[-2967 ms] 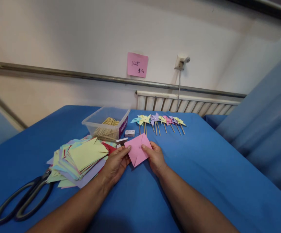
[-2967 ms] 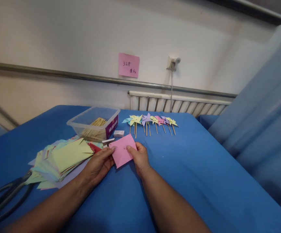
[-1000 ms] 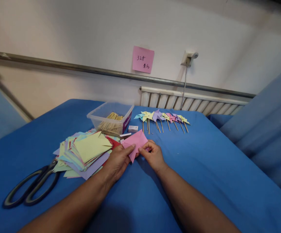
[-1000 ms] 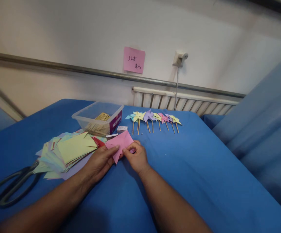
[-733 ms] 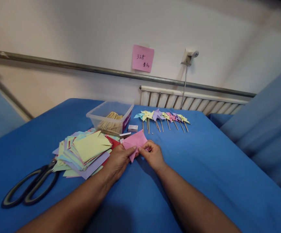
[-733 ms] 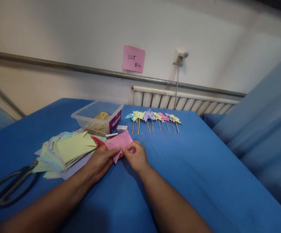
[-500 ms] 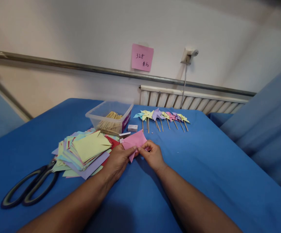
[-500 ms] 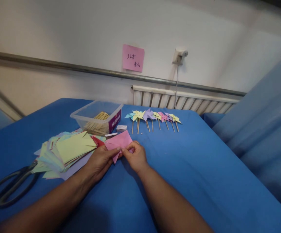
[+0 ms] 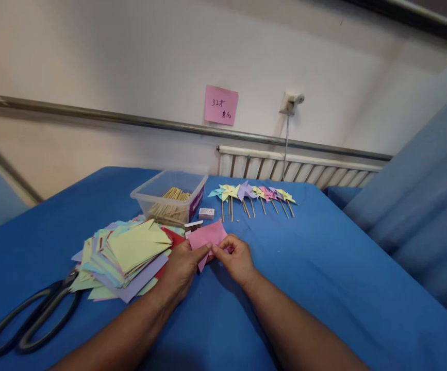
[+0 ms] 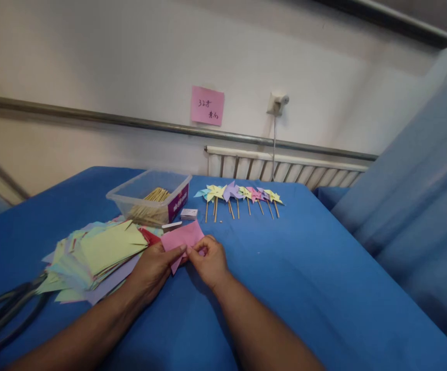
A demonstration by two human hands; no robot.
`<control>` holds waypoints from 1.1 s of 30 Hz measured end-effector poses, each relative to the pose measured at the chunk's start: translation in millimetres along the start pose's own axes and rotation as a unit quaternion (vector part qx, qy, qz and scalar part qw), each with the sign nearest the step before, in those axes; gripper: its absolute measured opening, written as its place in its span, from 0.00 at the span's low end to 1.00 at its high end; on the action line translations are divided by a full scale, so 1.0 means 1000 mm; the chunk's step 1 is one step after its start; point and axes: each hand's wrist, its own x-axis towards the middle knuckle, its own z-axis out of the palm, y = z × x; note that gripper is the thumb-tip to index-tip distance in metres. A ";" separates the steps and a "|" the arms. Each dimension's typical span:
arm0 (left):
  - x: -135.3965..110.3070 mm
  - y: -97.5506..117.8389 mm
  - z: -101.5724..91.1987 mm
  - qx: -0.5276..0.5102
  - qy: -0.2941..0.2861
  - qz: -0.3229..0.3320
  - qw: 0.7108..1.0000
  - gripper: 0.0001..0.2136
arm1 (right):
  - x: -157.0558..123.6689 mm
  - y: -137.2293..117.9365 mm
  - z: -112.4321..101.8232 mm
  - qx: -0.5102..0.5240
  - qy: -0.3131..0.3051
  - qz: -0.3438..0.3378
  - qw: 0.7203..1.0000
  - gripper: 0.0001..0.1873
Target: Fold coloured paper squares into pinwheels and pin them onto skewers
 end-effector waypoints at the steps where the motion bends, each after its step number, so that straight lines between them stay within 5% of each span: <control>1: 0.001 -0.001 -0.001 0.005 0.002 0.003 1.000 0.16 | 0.000 0.000 0.000 0.000 -0.002 0.000 1.000 0.13; 16: 0.001 0.003 -0.001 0.042 0.012 0.001 0.999 0.16 | 0.000 -0.002 0.004 0.000 -0.016 -0.005 1.000 0.12; 21: -0.003 0.031 -0.006 0.170 0.068 0.041 0.982 0.17 | 0.006 0.002 -0.001 -0.022 0.039 -0.030 0.999 0.11; 23: -0.006 0.054 -0.012 0.285 0.123 0.072 0.948 0.15 | 0.014 0.009 -0.009 -0.093 0.100 -0.017 0.991 0.12; 26: -0.009 0.090 -0.029 0.485 0.192 0.106 0.846 0.12 | 0.036 0.020 -0.028 -0.168 0.142 -0.002 0.975 0.15; 30: -0.005 0.114 -0.057 0.676 0.170 0.078 0.712 0.14 | 0.071 0.029 -0.055 -0.294 0.130 0.012 0.947 0.19; 33: -0.001 0.115 -0.069 0.739 0.142 0.042 0.657 0.12 | 0.096 0.032 -0.066 -0.387 0.089 0.021 0.917 0.18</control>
